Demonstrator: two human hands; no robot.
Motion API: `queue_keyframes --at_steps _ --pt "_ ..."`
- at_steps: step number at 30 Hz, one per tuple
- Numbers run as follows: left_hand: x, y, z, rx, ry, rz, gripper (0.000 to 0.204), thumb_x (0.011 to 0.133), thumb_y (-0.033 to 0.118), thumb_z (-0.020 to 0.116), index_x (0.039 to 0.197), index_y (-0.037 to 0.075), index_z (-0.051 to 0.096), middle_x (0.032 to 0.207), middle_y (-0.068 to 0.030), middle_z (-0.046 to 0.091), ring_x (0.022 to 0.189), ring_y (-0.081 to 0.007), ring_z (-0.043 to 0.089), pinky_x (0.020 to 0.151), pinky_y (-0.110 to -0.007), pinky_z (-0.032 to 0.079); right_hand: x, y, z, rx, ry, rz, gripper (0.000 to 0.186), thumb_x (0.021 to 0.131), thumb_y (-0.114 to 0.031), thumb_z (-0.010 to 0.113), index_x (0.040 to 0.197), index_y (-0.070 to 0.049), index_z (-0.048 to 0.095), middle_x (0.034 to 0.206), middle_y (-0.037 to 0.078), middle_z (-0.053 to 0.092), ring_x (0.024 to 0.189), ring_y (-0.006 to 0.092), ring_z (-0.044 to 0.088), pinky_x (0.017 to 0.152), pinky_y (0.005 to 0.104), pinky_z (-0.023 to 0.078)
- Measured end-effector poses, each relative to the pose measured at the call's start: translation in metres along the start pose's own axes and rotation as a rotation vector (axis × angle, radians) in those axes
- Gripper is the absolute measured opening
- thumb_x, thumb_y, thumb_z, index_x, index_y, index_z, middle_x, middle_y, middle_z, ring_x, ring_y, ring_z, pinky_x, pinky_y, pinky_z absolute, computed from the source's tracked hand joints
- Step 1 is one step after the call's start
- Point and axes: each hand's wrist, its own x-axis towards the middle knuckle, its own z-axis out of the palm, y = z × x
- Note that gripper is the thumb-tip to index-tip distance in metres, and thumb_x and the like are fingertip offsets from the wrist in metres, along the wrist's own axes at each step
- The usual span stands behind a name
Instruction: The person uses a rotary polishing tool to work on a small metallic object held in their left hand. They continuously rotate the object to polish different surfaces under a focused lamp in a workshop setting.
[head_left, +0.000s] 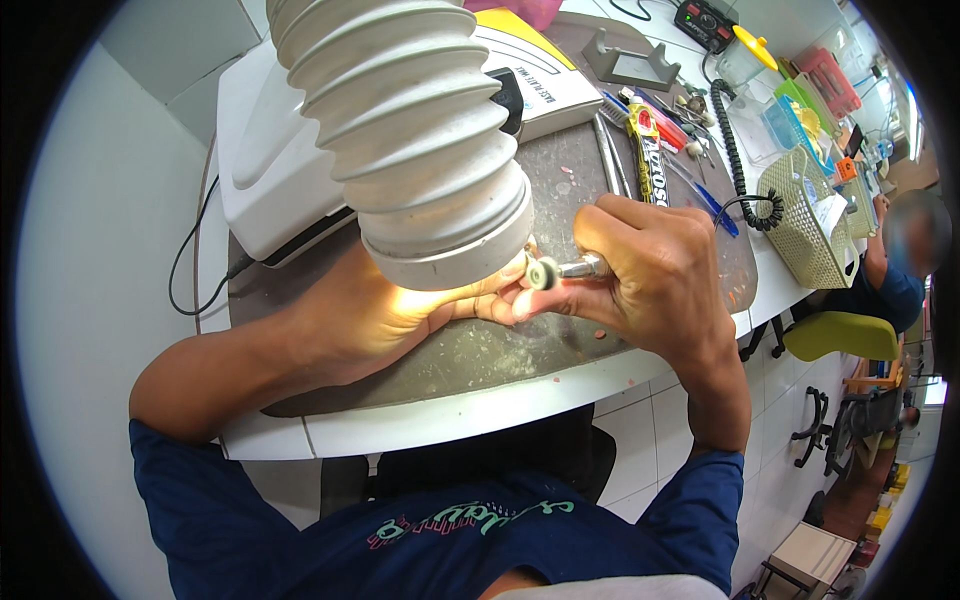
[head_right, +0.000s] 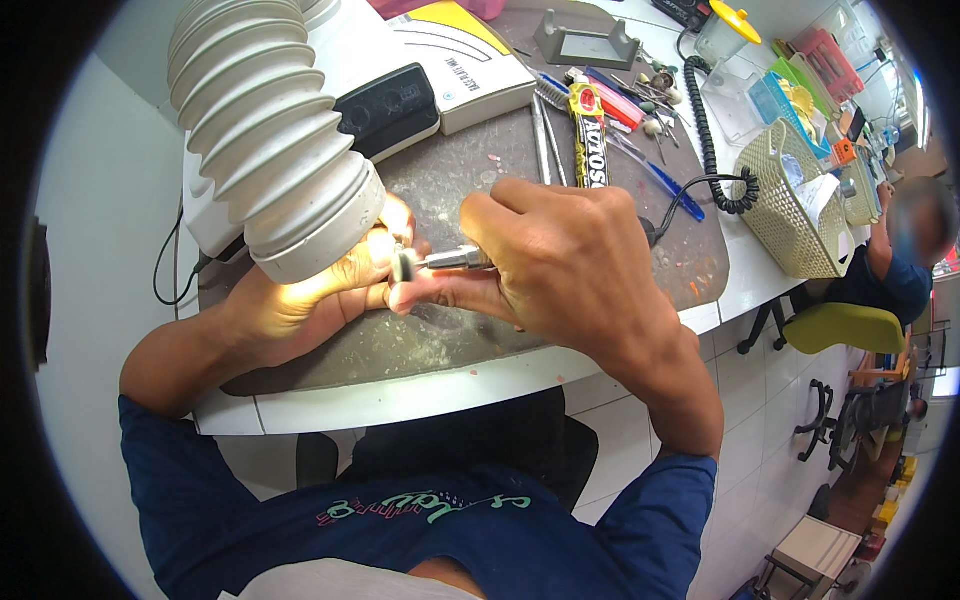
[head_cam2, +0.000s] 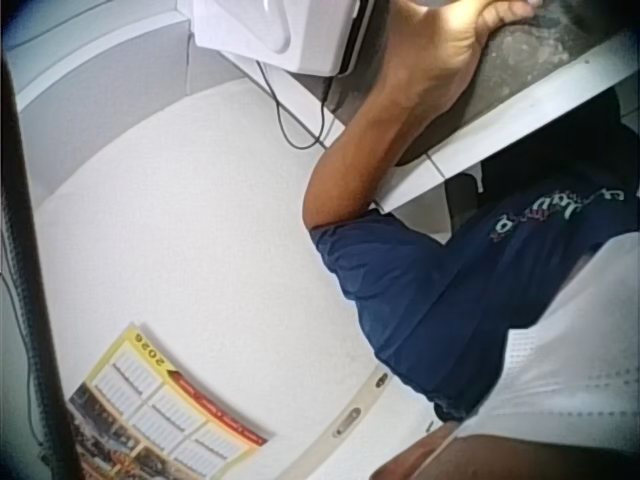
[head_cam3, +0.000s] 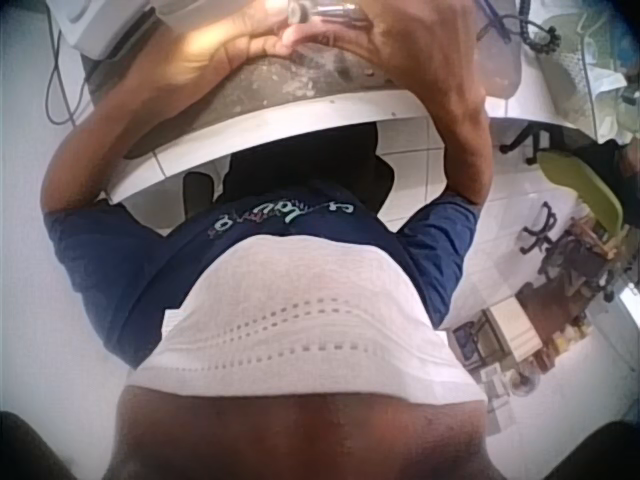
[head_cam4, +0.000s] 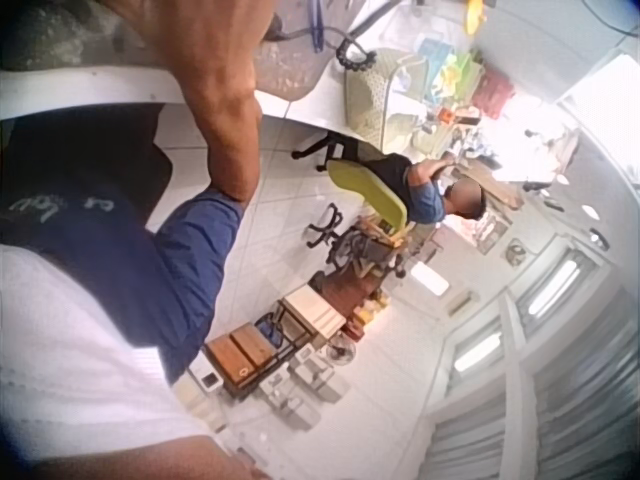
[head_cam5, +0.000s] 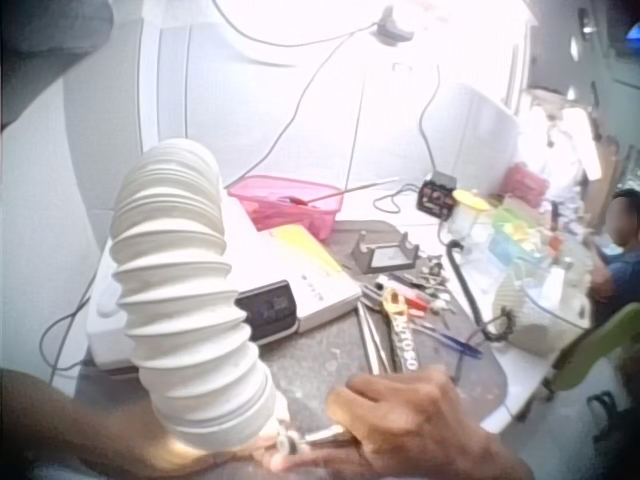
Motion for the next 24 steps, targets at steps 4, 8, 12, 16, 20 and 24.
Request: queue_keyframes --at_steps 4,8,12,16,20,24 --pt "0.0003 -0.0037 0.0000 -0.129 0.023 -0.025 0.027 0.096 0.011 0.060 0.120 0.005 0.050 0.107 -0.0061 0.056 0.104 -0.0151 0.056 0.087 -0.031 0.049 0.0017 0.0036 0.0025 -0.032 0.057 -0.004 0.065 0.069 -0.067 0.070 0.057 -0.008 0.047 0.050 0.000 0.042 0.038 0.0138 0.044 0.036 0.0291 0.035" --pt "0.0011 -0.0046 0.0007 -0.305 0.024 -0.050 0.025 0.095 0.011 0.061 0.118 0.005 0.052 0.106 -0.0057 0.056 0.103 -0.0149 0.056 0.087 -0.031 0.048 0.0016 0.0030 0.0015 -0.021 0.035 -0.010 0.063 0.064 -0.065 0.073 0.060 -0.007 0.048 0.051 0.002 0.043 0.039 0.0155 0.046 0.037 0.0298 0.035" --pt "0.0017 -0.0072 0.0008 -0.421 -0.016 -0.025 0.023 0.094 0.011 0.062 0.115 0.005 0.053 0.106 -0.0053 0.056 0.103 -0.0148 0.056 0.087 -0.032 0.049 -0.0002 0.0012 0.0020 -0.002 0.020 -0.022 0.063 0.055 -0.059 0.081 0.065 -0.005 0.050 0.054 0.005 0.044 0.041 0.0186 0.045 0.040 0.0313 0.035" --pt "0.0030 -0.0054 0.0035 -0.417 0.026 -0.032 0.023 0.094 0.010 0.062 0.114 0.005 0.053 0.106 -0.0055 0.055 0.102 -0.0147 0.056 0.087 -0.032 0.049 -0.0001 0.0025 0.0009 -0.033 0.040 0.020 0.064 0.055 -0.060 0.080 0.065 -0.005 0.049 0.053 0.004 0.043 0.041 0.0182 0.045 0.040 0.0312 0.034" --pt "0.0016 -0.0068 0.0030 -0.454 0.029 -0.027 0.024 0.093 0.010 0.062 0.115 0.006 0.052 0.108 -0.0055 0.055 0.103 -0.0150 0.056 0.086 -0.032 0.050 0.0011 0.0017 0.0023 -0.017 0.045 0.018 0.065 0.055 -0.061 0.079 0.065 -0.005 0.048 0.053 0.004 0.041 0.041 0.0180 0.043 0.040 0.0312 0.034" --pt "0.0039 -0.0069 0.0003 -0.378 -0.045 -0.007 0.026 0.093 0.008 0.062 0.116 0.007 0.052 0.109 -0.0053 0.055 0.105 -0.0156 0.056 0.086 -0.032 0.050 -0.0005 0.0030 0.0037 -0.022 0.037 -0.036 0.064 0.055 -0.060 0.080 0.065 -0.005 0.048 0.053 0.003 0.040 0.041 0.0180 0.043 0.040 0.0310 0.034"
